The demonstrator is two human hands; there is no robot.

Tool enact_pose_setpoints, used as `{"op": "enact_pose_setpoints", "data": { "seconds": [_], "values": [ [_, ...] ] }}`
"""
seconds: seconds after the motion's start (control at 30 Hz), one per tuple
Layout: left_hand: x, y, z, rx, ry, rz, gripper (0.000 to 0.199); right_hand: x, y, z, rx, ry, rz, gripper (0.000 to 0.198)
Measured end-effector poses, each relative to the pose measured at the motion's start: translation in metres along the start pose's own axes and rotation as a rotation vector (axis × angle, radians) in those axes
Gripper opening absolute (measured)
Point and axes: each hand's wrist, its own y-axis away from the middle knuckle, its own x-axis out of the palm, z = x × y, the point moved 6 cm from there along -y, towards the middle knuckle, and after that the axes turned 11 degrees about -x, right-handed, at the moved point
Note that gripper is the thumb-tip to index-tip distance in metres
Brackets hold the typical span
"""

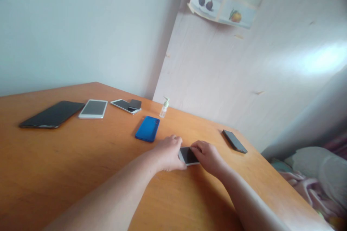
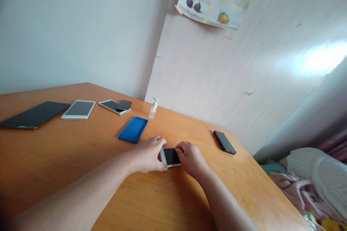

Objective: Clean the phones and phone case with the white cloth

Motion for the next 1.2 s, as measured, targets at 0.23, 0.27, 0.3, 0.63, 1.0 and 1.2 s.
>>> {"op": "enact_pose_setpoints", "data": {
  "seconds": [0.23,0.27,0.3,0.63,1.0,1.2],
  "values": [
    [0.004,0.002,-0.008,0.021,0.041,-0.015,0.068,-0.005,0.002,0.007,0.031,-0.009,-0.009,0.019],
    [0.005,0.002,-0.008,0.023,0.052,-0.023,0.069,-0.003,0.002,0.011,-0.003,-0.044,0.014,0.018],
    [0.005,0.002,-0.008,0.022,0.059,-0.03,0.07,-0.003,0.002,0.014,-0.024,-0.061,0.029,0.017],
    [0.006,0.001,-0.007,0.012,0.081,-0.028,0.07,-0.004,0.001,0.019,-0.01,-0.048,0.033,0.017],
    [0.007,0.001,-0.007,0.025,0.086,-0.03,0.068,-0.003,-0.001,0.019,0.035,0.001,-0.01,0.017],
    [0.006,0.002,-0.008,0.003,0.078,0.005,0.069,0.002,-0.002,0.033,-0.074,-0.078,0.049,0.017]
  ]
}}
